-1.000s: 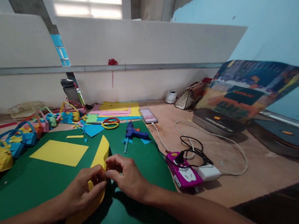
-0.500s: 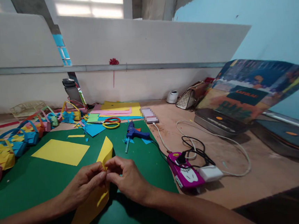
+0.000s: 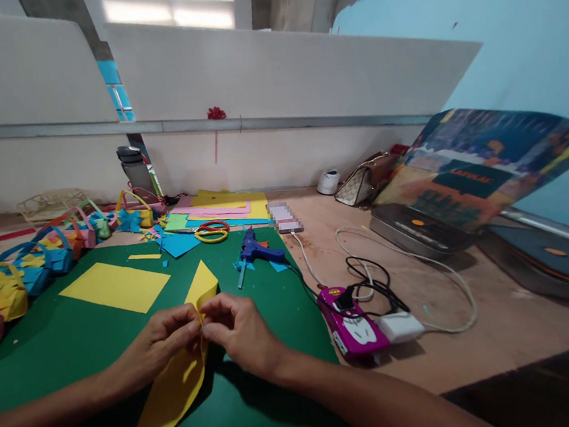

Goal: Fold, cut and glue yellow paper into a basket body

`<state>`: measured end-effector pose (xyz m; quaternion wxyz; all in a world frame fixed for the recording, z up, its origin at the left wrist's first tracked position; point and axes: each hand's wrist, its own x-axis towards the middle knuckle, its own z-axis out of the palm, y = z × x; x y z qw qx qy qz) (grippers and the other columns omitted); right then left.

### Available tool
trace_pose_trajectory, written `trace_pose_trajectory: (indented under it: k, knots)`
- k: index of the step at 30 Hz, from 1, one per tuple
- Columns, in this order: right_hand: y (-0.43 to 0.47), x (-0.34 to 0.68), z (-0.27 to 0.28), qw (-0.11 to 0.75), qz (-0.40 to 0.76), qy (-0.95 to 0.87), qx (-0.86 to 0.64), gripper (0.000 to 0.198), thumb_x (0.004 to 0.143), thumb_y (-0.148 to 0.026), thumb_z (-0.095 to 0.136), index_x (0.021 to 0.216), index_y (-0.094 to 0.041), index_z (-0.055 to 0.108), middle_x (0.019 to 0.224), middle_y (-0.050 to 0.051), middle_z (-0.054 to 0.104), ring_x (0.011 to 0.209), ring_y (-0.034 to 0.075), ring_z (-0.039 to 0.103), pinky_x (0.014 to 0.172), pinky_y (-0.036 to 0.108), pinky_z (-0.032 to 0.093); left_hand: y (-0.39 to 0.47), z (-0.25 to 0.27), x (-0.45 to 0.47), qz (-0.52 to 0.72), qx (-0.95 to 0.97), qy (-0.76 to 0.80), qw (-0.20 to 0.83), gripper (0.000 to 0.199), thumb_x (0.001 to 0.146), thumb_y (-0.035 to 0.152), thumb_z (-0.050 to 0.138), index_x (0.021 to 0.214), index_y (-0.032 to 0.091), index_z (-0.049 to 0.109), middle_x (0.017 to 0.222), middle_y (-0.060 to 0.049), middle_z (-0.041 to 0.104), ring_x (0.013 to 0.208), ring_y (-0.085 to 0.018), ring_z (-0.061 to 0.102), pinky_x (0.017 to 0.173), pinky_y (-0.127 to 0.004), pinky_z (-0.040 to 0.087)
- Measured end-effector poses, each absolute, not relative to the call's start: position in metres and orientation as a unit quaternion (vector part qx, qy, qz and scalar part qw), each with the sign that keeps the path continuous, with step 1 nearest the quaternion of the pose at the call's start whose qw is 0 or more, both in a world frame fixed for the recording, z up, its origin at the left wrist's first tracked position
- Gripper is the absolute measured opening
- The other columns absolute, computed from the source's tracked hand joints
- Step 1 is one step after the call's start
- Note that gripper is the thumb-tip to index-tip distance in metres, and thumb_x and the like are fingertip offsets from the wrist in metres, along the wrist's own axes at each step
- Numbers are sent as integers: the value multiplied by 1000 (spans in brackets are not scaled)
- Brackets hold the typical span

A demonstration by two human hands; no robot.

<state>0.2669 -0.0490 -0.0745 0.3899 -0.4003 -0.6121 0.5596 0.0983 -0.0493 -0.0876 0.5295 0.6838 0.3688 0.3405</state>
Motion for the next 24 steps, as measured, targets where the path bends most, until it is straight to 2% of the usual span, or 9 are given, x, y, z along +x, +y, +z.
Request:
trace_pose_trajectory:
  k: [9,14,24]
  knots:
    - [-43,264,-74,420,597,-555,-399,19,66,-17,66,84,-17,59,72,-4,61,63,9,58,63,23,49,-46,-83,95,337,633,376,588,40,78,53,60,71,15,51,64,-1,60,56,-11,55,57,-23,44]
    - [-44,262,-74,416,603,-561,-386,15,71,-21,65,84,-17,57,69,-4,60,59,9,59,60,23,48,-47,-85,96,340,632,369,591,43,77,56,60,73,14,52,66,-1,59,55,-11,55,56,-23,45]
    - [-45,261,-73,417,604,-549,-401,17,67,-20,67,82,-16,58,64,-6,59,56,7,56,56,20,45,-45,-85,96,330,626,373,600,50,74,64,60,72,14,52,62,0,57,55,-12,54,56,-24,44]
